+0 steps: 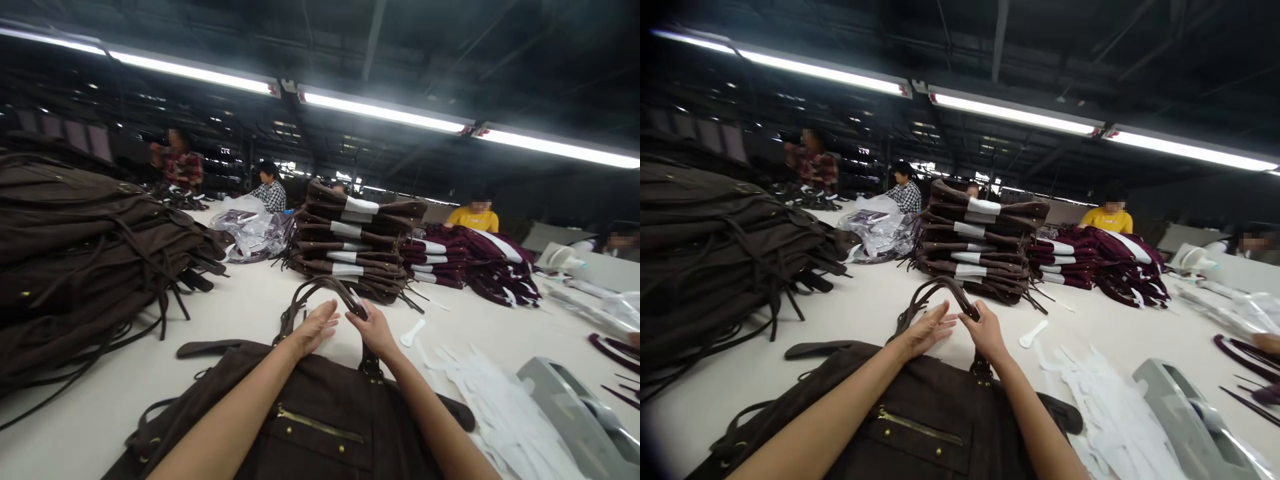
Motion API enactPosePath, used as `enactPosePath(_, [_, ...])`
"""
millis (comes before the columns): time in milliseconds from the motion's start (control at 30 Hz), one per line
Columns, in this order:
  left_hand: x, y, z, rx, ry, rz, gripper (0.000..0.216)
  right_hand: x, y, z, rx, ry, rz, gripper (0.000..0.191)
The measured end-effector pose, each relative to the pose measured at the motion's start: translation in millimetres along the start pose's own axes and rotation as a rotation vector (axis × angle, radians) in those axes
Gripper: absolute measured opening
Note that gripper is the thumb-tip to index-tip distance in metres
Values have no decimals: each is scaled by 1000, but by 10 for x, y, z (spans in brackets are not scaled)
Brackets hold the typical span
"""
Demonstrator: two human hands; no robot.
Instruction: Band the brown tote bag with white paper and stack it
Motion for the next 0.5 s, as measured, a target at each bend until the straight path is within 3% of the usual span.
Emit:
enactPosePath(100, [99,-521,-223,131,37,-250,47,-170,336,-275,-77,40,261,29])
enactPosePath(233, [286,-992,-544,219,35,-408,15,-263,472,-538,96,99,588,53])
enactPosePath(300, [431,-981,-738,209,31,-401,13,-334,544,-562,137,58,809,64])
enactPosePath(400, [687,-678,-1082,144,49,-303,20,-459,714,-523,125,-42,1090,62])
enactPosePath(500, [865,-284,-1394,94,66,-184,29,-513,862,-507,100,-137,1105,55])
Point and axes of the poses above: each hand's wrist, its own z-axis towards the middle knuckle, its own x-axis out of the palm, y = z × x, the point moved 5 cm from there along z, towards the middle knuckle, and after that the axes turned 5 degrees about -x, right-handed, at the moved point
